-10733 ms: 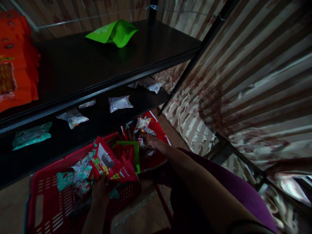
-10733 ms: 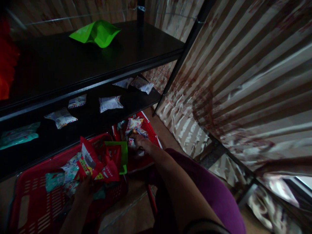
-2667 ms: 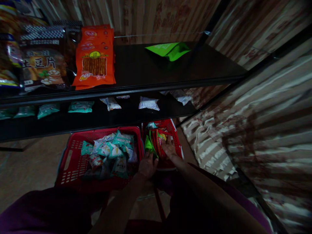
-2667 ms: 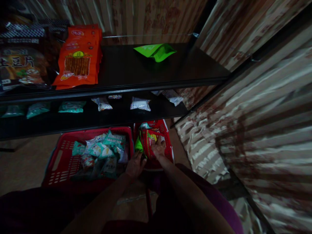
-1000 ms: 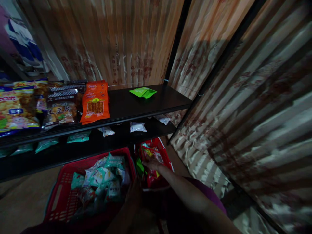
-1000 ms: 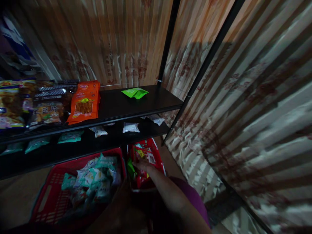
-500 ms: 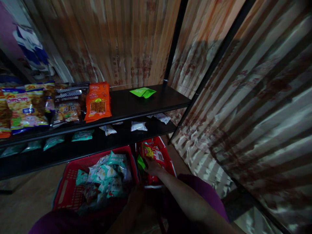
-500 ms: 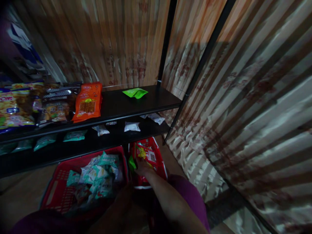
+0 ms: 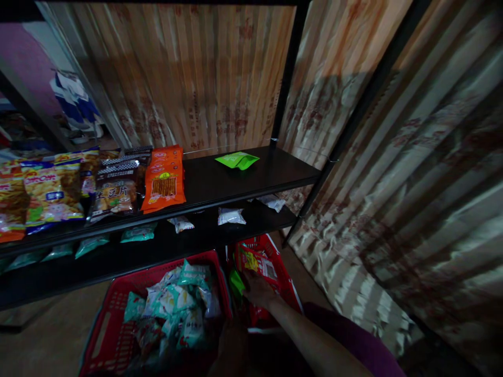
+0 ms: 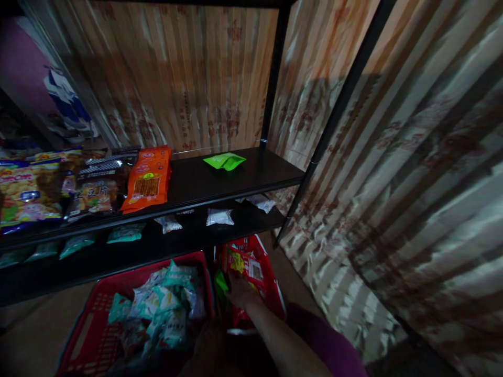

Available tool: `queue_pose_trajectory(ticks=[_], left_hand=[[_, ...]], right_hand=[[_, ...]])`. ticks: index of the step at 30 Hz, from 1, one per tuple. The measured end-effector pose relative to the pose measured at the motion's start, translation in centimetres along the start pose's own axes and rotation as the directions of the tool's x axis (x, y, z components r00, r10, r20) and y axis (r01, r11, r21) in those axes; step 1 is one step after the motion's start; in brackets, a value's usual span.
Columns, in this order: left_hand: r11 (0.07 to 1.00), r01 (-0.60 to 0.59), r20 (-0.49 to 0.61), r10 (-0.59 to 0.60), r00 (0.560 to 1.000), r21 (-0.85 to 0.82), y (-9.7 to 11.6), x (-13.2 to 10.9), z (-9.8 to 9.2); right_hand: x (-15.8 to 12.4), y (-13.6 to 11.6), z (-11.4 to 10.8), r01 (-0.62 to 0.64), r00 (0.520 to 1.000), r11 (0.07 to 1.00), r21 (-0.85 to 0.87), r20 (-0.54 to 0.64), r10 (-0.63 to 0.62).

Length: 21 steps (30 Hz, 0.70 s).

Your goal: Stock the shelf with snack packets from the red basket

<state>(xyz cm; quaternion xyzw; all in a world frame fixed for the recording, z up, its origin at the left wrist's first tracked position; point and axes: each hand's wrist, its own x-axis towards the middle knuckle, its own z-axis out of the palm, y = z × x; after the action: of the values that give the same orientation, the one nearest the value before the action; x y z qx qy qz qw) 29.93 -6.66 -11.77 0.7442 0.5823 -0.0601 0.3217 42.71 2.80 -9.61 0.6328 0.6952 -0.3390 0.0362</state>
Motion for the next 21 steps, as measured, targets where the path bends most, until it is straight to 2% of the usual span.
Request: queue_pose_trajectory(ticks=[2,4,9,15,18,21], left_hand=[[0.996,0.092,0.022,-0.092,0.995,0.002,0.7,0.1,-0.7],[0.991,0.134,0.031,-0.135,0.99,0.014,1.4,0.3,-1.7],[0.991,0.131,0.064,-0.131,0.989,0.013,2.6,1.0,-3.8],[0.99,0.135,0.038,-0.134,0.99,-0.031,2.5,2.0,-4.4],[0.986,0.128,0.0,-0.129,0.992,-0.104,2.8,2.2,-4.7],[0.974,0.164,0.007,-0.165,0.986,-0.155,3.3,2.3,-5.1]], right_hand=[[0.0,0.4,0.0,0.026,0.999,1.0,0.013,-0.024,-0.026],[0.1,0.9,0.0,0.048,0.998,0.998,0.037,-0.042,-0.047],[0.9,2.2,-0.3,0.075,0.997,0.991,0.115,-0.031,-0.072],[1.2,3.1,-0.7,0.045,0.999,0.982,0.182,0.016,-0.049],[0.6,3.6,-1.0,0.022,1.0,0.97,0.244,0.016,-0.026],[-0.2,3.8,-1.3,0.026,1.0,0.97,0.24,-0.005,-0.026]])
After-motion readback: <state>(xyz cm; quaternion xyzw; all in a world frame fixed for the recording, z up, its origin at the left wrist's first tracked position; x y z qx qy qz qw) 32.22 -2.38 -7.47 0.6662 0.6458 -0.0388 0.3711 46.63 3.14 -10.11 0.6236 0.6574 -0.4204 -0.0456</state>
